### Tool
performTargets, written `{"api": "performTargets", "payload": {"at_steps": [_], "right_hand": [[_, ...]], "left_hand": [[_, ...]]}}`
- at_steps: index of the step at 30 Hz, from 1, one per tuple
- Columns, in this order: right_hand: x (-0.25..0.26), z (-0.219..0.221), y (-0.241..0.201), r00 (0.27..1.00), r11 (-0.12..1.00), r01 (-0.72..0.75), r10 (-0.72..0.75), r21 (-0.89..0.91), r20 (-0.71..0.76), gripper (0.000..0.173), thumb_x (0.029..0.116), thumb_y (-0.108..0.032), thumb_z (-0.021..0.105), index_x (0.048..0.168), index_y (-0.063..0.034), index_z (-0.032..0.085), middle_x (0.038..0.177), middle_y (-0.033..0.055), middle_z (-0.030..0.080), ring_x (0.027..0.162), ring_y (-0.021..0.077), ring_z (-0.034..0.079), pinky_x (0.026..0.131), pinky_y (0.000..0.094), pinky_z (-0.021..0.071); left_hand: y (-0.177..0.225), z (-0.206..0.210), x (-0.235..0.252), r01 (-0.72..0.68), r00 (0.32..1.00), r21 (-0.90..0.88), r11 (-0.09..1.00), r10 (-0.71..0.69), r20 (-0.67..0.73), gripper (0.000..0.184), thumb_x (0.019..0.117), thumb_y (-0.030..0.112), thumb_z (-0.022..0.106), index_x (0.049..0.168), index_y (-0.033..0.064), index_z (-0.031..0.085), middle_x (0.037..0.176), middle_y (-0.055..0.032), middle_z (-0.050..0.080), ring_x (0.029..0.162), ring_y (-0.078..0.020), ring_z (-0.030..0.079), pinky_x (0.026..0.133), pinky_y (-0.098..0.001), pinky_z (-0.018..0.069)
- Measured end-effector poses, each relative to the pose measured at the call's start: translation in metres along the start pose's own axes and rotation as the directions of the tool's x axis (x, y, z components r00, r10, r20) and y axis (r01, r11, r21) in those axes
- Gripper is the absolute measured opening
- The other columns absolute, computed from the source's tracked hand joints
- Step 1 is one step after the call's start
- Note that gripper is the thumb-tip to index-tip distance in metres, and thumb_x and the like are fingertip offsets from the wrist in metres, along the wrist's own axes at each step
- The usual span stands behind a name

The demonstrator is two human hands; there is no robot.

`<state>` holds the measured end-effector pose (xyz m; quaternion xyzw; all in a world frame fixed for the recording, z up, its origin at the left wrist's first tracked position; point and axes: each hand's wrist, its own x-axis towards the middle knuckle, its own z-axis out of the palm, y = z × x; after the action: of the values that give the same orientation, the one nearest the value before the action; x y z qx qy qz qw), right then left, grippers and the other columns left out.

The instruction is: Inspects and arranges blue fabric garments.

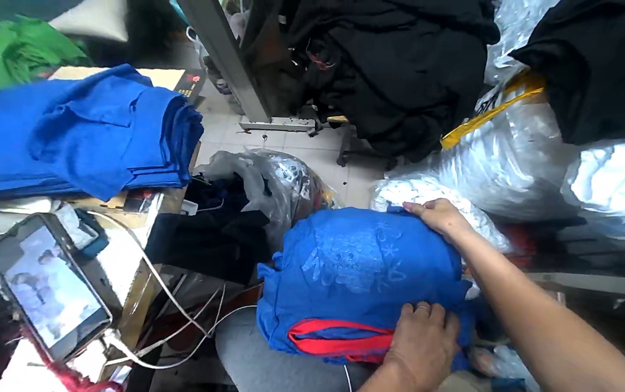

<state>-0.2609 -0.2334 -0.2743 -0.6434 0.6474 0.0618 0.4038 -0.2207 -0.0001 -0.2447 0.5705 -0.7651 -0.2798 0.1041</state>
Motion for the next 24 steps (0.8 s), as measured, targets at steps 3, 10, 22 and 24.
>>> {"api": "performTargets", "payload": {"at_steps": [3, 10, 22, 24], "right_hand": [[0.012, 0.003, 0.001, 0.997, 0.998, 0.069, -0.069, -0.007, 0.022, 0.037, 0.1022, -0.032, 0.064, 0.093, 0.0039, 0.069, 0.097, 0.0263, 0.067, 0.097, 0.0413, 0.063, 0.085, 0.0636, 0.0467], [0.010, 0.005, 0.000, 0.998, 0.998, 0.062, -0.062, 0.017, -0.009, 0.030, 0.1051, -0.026, 0.059, 0.101, 0.0023, 0.068, 0.102, 0.0255, 0.068, 0.102, 0.0408, 0.064, 0.088, 0.0625, 0.0475], [-0.017, -0.022, -0.001, 0.969, 0.987, 0.157, -0.158, -0.019, -0.190, 0.032, 0.1059, -0.026, 0.058, 0.105, 0.0057, 0.065, 0.094, 0.0292, 0.067, 0.094, 0.0479, 0.066, 0.082, 0.0677, 0.0484], [-0.009, -0.006, 0.017, 0.977, 0.986, 0.153, -0.160, -0.059, -0.138, 0.031, 0.1055, -0.025, 0.058, 0.105, 0.0050, 0.066, 0.094, 0.0286, 0.068, 0.094, 0.0482, 0.066, 0.082, 0.0677, 0.0493]], "left_hand": [[0.000, -0.003, 0.002, -0.006, 0.998, -0.099, 0.995, 0.000, -0.060, 0.015, 0.0902, 0.002, 0.064, 0.102, 0.0010, 0.074, 0.105, -0.0158, 0.073, 0.104, -0.0332, 0.070, 0.085, -0.0467, 0.0574], [0.011, -0.007, 0.005, 0.068, 0.991, -0.065, 0.996, -0.060, 0.122, 0.038, 0.0976, 0.019, 0.066, 0.135, 0.0100, 0.064, 0.126, -0.0186, 0.066, 0.112, -0.0389, 0.066, 0.077, -0.0520, 0.0576], [0.002, -0.015, -0.006, -0.246, 0.969, -0.499, 0.831, 0.192, -0.157, 0.019, 0.1018, 0.010, 0.057, 0.101, 0.0021, 0.074, 0.095, -0.0134, 0.072, 0.091, -0.0296, 0.070, 0.083, -0.0424, 0.0564], [-0.005, 0.009, -0.006, -0.174, 0.985, -0.472, 0.864, 0.159, -0.070, 0.018, 0.1010, 0.009, 0.058, 0.103, 0.0012, 0.074, 0.099, -0.0155, 0.072, 0.097, -0.0319, 0.071, 0.089, -0.0445, 0.0561]]}}
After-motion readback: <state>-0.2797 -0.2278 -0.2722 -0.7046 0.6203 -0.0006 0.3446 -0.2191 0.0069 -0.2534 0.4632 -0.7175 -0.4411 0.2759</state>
